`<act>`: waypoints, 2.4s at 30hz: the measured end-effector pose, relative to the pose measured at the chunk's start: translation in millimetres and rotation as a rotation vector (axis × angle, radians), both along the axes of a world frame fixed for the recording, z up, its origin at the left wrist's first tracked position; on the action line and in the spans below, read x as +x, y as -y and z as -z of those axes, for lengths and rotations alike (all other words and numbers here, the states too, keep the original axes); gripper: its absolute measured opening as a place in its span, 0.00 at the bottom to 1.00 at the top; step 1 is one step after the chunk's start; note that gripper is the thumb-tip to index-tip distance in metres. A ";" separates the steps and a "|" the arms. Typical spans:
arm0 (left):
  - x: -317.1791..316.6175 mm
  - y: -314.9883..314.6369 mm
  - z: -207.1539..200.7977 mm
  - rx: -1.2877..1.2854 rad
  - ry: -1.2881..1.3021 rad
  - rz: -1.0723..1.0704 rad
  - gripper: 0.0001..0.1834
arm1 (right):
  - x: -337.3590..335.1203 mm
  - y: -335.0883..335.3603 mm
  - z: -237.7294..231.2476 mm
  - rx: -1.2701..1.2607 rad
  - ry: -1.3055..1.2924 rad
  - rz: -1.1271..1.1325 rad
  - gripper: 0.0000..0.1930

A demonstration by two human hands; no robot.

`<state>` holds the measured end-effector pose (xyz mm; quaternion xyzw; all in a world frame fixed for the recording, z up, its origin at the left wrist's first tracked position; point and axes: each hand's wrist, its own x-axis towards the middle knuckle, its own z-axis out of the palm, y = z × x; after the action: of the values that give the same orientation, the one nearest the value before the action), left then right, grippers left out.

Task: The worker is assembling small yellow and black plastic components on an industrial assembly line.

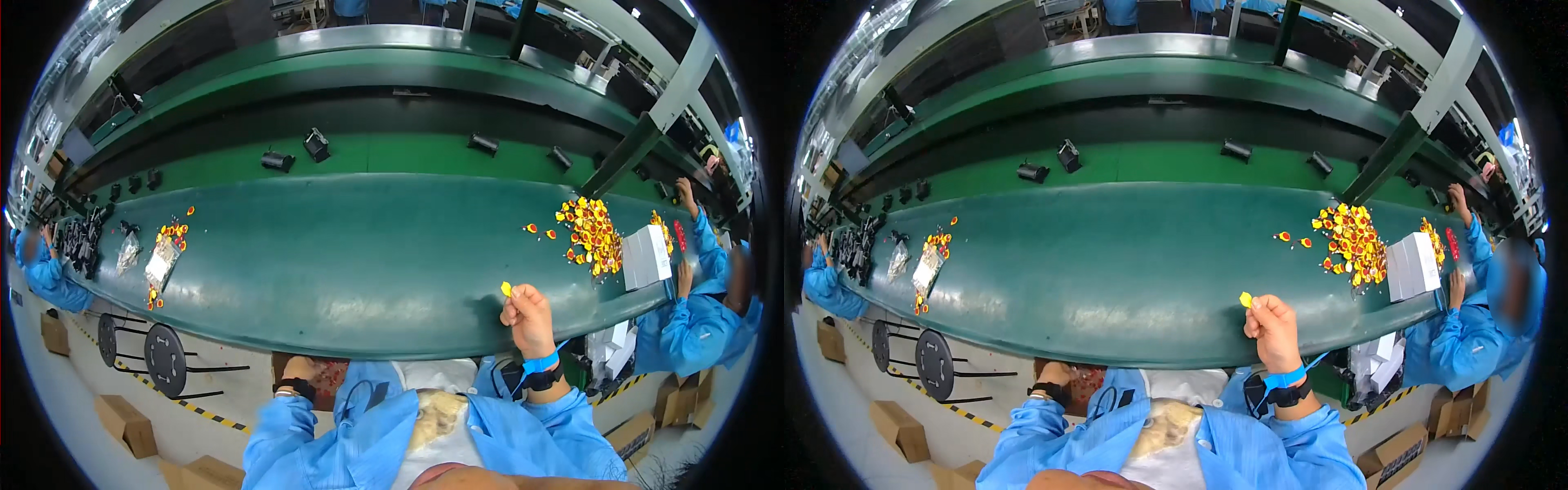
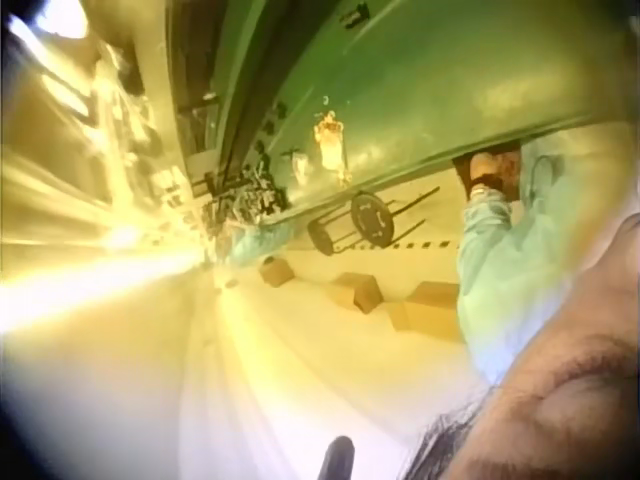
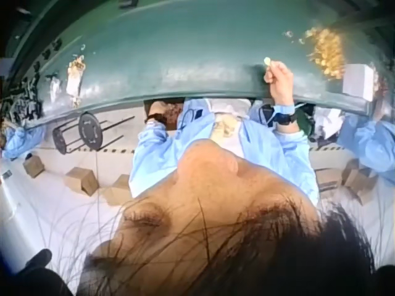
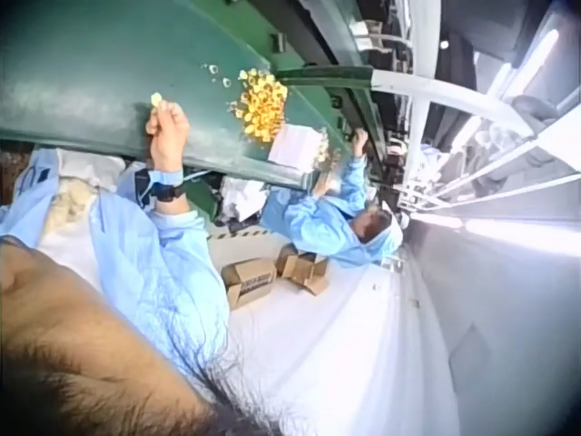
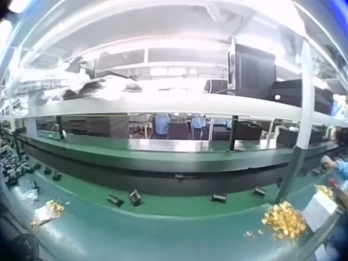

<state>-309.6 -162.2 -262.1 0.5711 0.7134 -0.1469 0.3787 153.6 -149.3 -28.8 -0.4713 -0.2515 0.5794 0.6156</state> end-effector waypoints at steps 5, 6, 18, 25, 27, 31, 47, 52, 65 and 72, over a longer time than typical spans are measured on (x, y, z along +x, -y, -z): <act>-32.8 7.5 -22.3 0.304 0.333 0.010 0.22 | -9.1 -13.3 6.2 0.021 0.063 -0.012 0.07; -23.9 5.1 -39.9 0.446 0.231 0.112 0.23 | -7.7 -15.5 11.1 0.012 0.087 -0.027 0.06; 53.4 -39.3 -238.3 -0.042 0.614 0.013 0.16 | 2.5 -23.1 27.1 0.023 0.277 0.037 0.10; 113.9 -110.7 -249.1 0.261 0.896 0.040 0.05 | -2.1 -27.7 28.9 0.048 0.437 -0.078 0.08; 140.0 -152.2 -248.5 0.332 0.996 0.039 0.04 | 1.5 -24.2 30.0 0.038 0.474 -0.022 0.07; 168.8 -256.7 -254.6 0.568 0.987 -0.041 0.07 | 7.0 -18.7 32.9 0.065 0.458 -0.025 0.07; 220.0 -417.2 -251.7 0.464 0.475 -0.251 0.25 | 11.4 -32.9 35.3 0.215 0.650 0.005 0.06; 242.1 -393.6 -244.4 0.616 0.782 -0.337 0.17 | 10.4 -29.6 33.8 0.177 0.601 0.001 0.06; 247.4 -177.3 -255.6 0.600 1.146 0.110 0.28 | 16.4 -25.1 40.2 0.193 0.374 -0.021 0.08; 234.4 -111.0 -239.1 0.540 1.320 -0.080 0.35 | 10.8 -13.8 25.5 0.085 0.218 -0.122 0.08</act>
<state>-75.2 -51.1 -22.9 0.5880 0.3670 0.4253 0.5819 164.4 -135.5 -54.3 -0.4887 -0.3696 0.5499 0.5676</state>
